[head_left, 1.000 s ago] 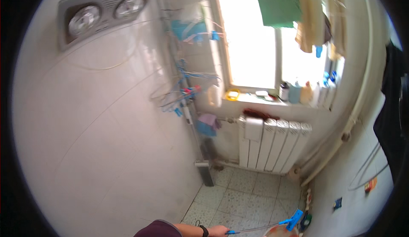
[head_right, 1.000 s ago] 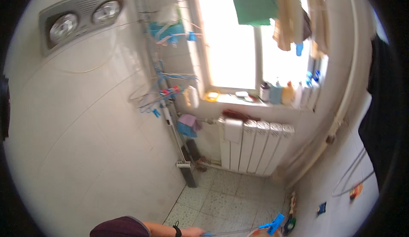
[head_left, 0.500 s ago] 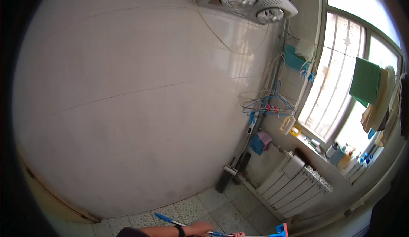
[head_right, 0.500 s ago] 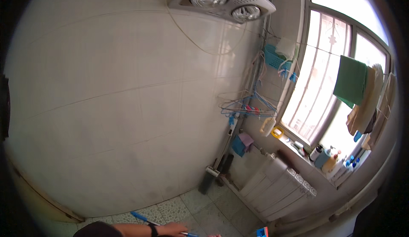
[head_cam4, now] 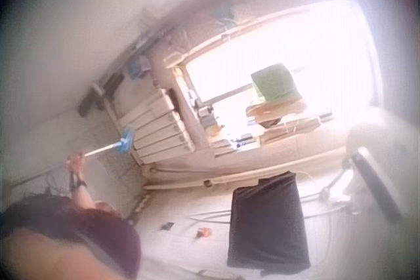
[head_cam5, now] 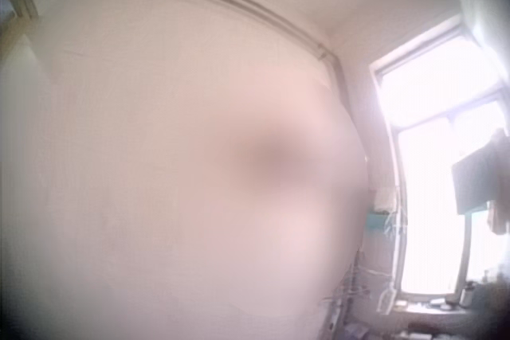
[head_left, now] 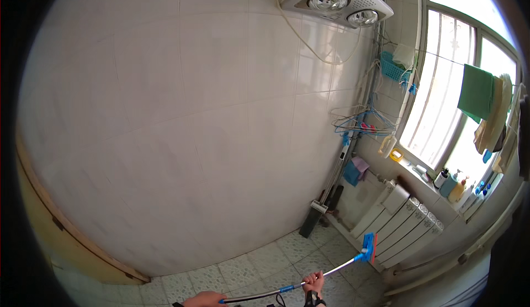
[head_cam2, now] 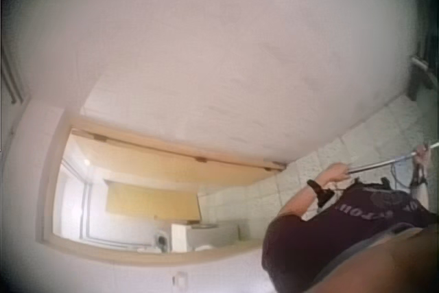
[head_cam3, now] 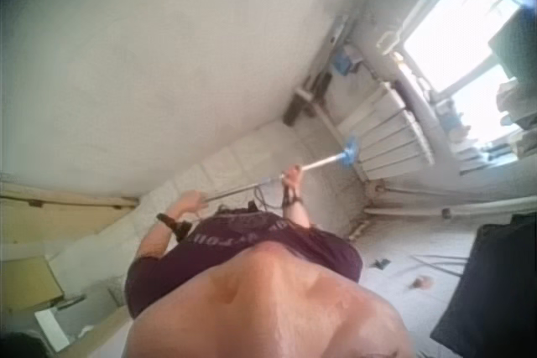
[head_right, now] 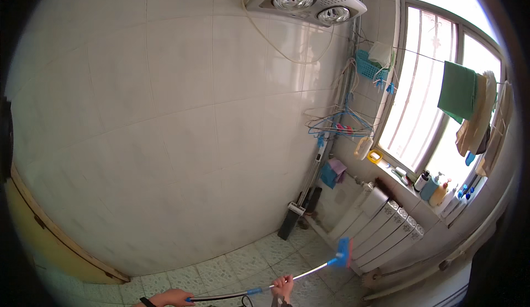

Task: Wiping bathroom tile walls using a long-handled squeegee.

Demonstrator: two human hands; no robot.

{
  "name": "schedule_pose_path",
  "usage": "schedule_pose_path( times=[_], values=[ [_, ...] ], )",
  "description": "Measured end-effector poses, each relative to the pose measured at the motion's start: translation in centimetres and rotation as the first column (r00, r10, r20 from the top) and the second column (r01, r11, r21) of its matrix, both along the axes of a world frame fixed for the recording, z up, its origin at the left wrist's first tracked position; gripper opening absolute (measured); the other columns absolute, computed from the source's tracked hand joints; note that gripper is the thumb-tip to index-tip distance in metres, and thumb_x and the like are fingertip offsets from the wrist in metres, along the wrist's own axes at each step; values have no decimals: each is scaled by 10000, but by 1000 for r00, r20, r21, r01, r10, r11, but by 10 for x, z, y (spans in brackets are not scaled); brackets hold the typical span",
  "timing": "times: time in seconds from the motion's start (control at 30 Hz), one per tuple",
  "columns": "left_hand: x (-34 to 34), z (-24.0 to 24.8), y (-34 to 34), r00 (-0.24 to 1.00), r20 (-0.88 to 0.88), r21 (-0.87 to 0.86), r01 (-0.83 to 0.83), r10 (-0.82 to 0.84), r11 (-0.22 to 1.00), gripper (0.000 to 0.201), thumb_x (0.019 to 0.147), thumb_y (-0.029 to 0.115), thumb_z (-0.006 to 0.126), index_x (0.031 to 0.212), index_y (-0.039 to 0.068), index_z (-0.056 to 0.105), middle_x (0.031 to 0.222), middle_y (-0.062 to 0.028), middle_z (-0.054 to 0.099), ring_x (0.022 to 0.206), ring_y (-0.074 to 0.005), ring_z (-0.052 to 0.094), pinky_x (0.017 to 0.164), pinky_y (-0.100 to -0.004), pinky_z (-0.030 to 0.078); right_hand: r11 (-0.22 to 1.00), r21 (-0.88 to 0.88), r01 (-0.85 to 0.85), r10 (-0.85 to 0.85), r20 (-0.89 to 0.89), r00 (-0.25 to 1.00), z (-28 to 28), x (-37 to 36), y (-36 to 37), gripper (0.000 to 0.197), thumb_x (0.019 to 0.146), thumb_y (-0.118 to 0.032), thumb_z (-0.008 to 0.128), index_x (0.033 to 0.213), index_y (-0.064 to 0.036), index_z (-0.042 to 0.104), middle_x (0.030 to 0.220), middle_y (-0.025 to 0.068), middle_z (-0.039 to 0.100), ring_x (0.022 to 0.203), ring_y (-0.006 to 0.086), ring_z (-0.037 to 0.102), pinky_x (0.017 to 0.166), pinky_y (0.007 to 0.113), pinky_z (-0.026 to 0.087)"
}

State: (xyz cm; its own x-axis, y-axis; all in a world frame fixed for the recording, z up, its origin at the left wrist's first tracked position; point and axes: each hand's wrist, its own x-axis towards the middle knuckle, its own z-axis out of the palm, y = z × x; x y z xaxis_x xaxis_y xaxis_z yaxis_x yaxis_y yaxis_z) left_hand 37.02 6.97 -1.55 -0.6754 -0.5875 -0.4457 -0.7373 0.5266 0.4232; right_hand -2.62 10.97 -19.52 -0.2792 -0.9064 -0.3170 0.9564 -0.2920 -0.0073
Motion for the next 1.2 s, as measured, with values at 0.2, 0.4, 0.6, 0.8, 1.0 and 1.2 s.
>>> schedule_pose_path(
  times=[0.2, 0.4, 0.6, 0.8, 1.0, 1.2],
  values=[
    [22, 6, 7, 983, 41, -58, -175, 177, 983, 281, 766, 268, 489, 909, 38, 567, 850, -167, 573, 786, -318, 535, 681, -413, 416, 815, 575, -73, 133, -64, 989, 30, 40, -85, 257, 843, -235, 363, 628, -95, 359, 498, 36, 305, 423, 148, 295, 411, 283, 297],
    [72, -54, 28, 900, -74, 65, -425, 429, 903, 343, 749, 288, 519, 946, 9, 546, 867, -192, 568, 801, -339, 531, 691, -421, 405, 888, 459, 6, 204, -407, 890, 116, 117, -129, 76, 814, -96, 408, 788, -75, 340, 582, 48, 354, 491, 168, 354, 488, 334, 373],
    [31, -100, 52, 590, -277, 244, -720, 758, 650, 370, 767, 265, 533, 900, -81, 531, 723, -200, 564, 684, -259, 526, 619, -398, 405, 954, 252, -165, 300, -756, 582, 213, 149, -176, 168, 833, -117, 395, 974, -38, 353, 626, 57, 434, 548, 154, 452, 507, 312, 398],
    [-69, -139, 38, 360, -274, 464, -763, 892, 451, 327, 786, 257, 529, 828, -67, 556, 649, -124, 555, 589, -189, 487, 507, -354, 403, 913, 165, -374, 277, -922, 269, 269, 127, -196, 178, 854, -125, 363, 995, -18, 350, 577, 44, 412, 508, 125, 434, 483, 260, 387],
    [-194, -170, 21, 286, -460, 454, -738, 841, 500, 354, 798, 285, 522, 870, -60, 566, 694, -114, 575, 627, -186, 495, 557, -332, 427, 889, 120, -442, 226, -954, 196, 270, 66, -233, 161, 871, -137, 341, 956, -1, 357, 553, 17, 342, 471, 109, 368, 443, 254, 352],
    [-277, -121, -51, 264, -471, 423, -770, 842, 478, 375, 784, 309, 524, 808, -63, 572, 644, -106, 566, 596, -168, 484, 524, -349, 405, 980, -79, -181, -108, -981, -159, 319, 10, -284, 175, 863, -162, 390, 856, 12, 365, 612, 156, 449, 500, 262, 443, 456, 347, 343]
  ],
)
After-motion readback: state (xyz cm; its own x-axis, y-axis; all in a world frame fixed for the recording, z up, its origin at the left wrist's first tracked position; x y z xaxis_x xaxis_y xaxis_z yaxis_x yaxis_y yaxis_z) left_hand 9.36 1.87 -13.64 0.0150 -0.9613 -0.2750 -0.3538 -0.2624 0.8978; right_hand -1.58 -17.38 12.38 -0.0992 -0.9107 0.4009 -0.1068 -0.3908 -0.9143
